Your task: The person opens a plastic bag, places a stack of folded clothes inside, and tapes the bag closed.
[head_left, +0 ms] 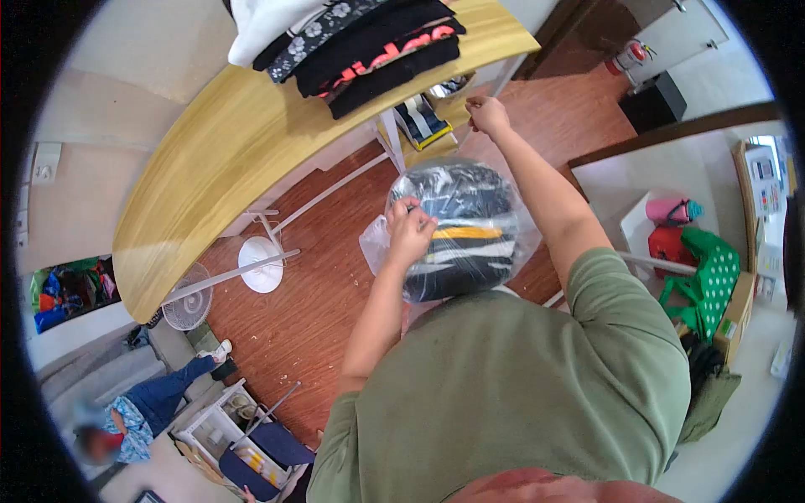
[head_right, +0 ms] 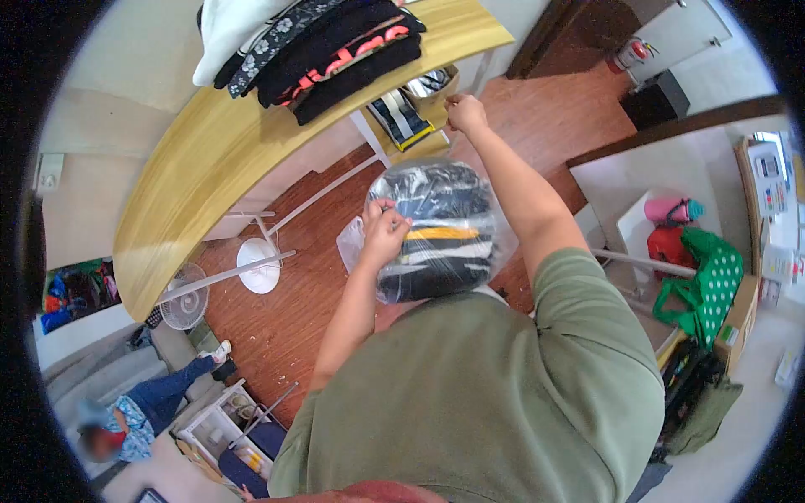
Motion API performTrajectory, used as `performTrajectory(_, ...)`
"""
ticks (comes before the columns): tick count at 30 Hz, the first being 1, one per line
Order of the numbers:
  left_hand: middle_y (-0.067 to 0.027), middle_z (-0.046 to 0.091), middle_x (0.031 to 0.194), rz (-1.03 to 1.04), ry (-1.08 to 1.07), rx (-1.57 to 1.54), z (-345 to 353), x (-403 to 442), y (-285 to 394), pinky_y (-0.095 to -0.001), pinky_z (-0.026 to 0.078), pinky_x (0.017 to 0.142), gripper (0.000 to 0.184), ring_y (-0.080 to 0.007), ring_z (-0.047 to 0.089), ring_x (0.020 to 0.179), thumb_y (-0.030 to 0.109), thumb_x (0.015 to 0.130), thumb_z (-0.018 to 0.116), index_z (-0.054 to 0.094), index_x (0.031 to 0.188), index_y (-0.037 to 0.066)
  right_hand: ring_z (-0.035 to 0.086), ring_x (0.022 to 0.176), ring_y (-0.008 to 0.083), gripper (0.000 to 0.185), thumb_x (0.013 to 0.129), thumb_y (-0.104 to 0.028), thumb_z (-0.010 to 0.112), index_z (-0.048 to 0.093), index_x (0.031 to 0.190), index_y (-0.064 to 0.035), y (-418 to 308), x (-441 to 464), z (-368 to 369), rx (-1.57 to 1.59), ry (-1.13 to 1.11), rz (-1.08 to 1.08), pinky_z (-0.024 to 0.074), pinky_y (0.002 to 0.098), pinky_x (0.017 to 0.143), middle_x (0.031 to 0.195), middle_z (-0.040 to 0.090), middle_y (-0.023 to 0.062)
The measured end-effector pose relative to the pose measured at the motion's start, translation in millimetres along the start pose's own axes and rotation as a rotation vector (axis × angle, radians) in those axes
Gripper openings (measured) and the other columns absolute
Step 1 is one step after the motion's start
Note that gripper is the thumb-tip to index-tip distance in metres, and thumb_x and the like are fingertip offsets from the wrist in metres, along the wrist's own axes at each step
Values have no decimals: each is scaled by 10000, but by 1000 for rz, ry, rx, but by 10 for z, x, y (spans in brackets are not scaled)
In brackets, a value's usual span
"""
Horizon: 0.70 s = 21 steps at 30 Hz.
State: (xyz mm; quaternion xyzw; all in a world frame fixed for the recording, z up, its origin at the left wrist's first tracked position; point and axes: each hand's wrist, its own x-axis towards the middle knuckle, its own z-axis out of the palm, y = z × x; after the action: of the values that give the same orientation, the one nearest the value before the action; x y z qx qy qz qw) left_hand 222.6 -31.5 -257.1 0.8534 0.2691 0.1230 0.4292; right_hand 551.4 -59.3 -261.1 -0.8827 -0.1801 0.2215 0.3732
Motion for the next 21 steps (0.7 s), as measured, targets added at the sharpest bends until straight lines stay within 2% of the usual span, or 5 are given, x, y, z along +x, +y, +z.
performTrajectory(3,-125,487,1181,23,5,14,-29,1,33,-441,306,999,218,-344,410,1148,252,805,707,616,750,61,660,541,169,292,886,-246,614,683,1112,-74,63,540,324,-77,6,105,529,322,535,682,680,120)
performTrajectory(6,-126,482,1186,-28,5,-31,-25,-28,48,-445,301,1001,213,-345,402,1163,236,803,709,607,740,60,675,956,319,482,857,-436,626,677,1095,-19,-75,552,442,-426,-183,11,523,403,848,1039,681,210)
performTrajectory(10,-129,475,1199,-40,-18,-73,-57,-35,78,-439,286,1011,202,-346,389,1170,229,812,706,611,773,55,602,1107,338,580,808,-529,655,662,1146,-57,598,859,1041,-374,-174,-193,478,400,932,1169,636,205)
performTrajectory(13,-131,474,1202,-35,-20,-97,-74,-46,86,-434,280,1015,199,-345,385,1172,228,820,701,612,791,52,590,1129,335,629,784,-535,685,635,1196,-63,748,980,1194,-426,-237,-105,470,394,944,1203,617,205)
performTrajectory(21,-143,475,1194,-33,-35,-116,-82,-70,67,-439,274,1017,186,-342,380,1178,218,819,700,613,786,58,589,711,144,187,840,-91,724,657,1002,-24,383,309,829,437,-255,64,491,283,651,866,659,52)
